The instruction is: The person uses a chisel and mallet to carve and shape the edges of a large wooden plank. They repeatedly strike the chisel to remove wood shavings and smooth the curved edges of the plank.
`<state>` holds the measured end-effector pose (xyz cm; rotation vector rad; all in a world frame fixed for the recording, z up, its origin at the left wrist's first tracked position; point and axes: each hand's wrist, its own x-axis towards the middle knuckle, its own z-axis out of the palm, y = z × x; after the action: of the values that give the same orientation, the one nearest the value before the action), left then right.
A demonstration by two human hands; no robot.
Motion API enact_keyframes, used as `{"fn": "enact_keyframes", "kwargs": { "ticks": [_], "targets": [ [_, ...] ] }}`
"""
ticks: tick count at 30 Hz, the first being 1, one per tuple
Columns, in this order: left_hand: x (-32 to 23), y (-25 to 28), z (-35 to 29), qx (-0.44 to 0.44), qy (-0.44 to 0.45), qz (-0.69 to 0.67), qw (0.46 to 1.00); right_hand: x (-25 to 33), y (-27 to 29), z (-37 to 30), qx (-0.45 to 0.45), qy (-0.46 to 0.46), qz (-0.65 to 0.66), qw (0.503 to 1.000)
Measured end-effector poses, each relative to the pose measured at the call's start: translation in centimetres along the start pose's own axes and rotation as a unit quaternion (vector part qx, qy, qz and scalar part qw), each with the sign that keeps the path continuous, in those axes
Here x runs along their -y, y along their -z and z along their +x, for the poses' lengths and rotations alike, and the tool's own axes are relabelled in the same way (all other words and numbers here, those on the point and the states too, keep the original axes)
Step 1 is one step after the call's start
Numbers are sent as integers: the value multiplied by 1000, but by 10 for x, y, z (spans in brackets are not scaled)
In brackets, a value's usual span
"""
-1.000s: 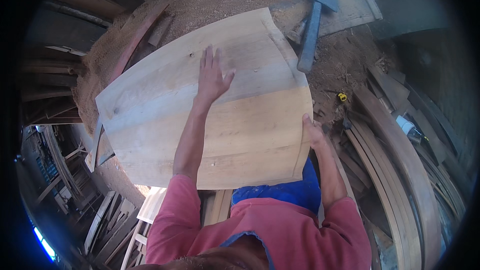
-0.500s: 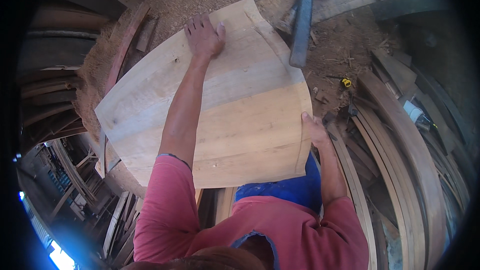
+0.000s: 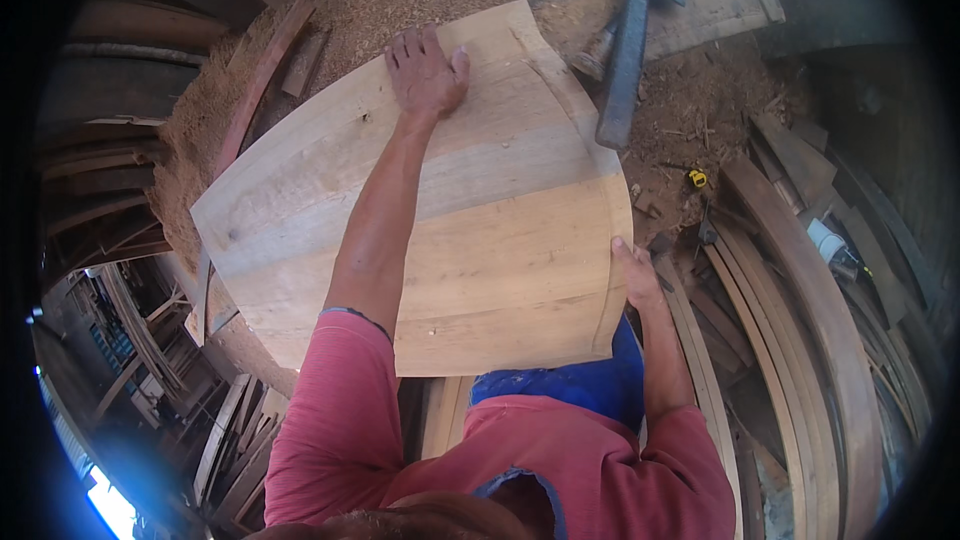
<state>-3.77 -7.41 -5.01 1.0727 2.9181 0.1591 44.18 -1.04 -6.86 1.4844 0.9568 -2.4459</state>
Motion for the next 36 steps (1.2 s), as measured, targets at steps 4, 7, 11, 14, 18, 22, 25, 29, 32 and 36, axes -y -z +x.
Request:
{"fn": "enact_keyframes", "kwargs": {
  "ticks": [4,7,11,14,18,22,25,29,32,36],
  "targets": [
    [-1,0,0,7,4,-7,1000,1,-2,-1,0,-4,8,1000],
    [-1,-1,1,4,4,8,1000,4,-3,-2,9,-4,-1,1000],
    [-2,0,3,3,-1,5,1000,-3,12,14,-13,57,-24,998],
    [0,0,2,1,3,5,1000,26,-3,28,-113,146,-72,980],
    [-2,4,3,16,6,2,1000,114,-36,41,-261,231,-209,914],
    [-3,6,2,22,3,-1,1000,203,-86,51,-305,395,-321,805],
    [5,-2,-3,-13,1,-19,1000,253,-111,77,-302,463,-460,695],
    [9,-6,-4,-33,-89,-30,995,277,-130,131,-373,415,-608,565],
    [9,-5,-4,-39,-82,-69,993,291,-140,145,-332,335,-551,688],
    [7,-6,-2,-52,-49,-89,993,288,-141,157,-337,335,-572,669]
  ]
}}
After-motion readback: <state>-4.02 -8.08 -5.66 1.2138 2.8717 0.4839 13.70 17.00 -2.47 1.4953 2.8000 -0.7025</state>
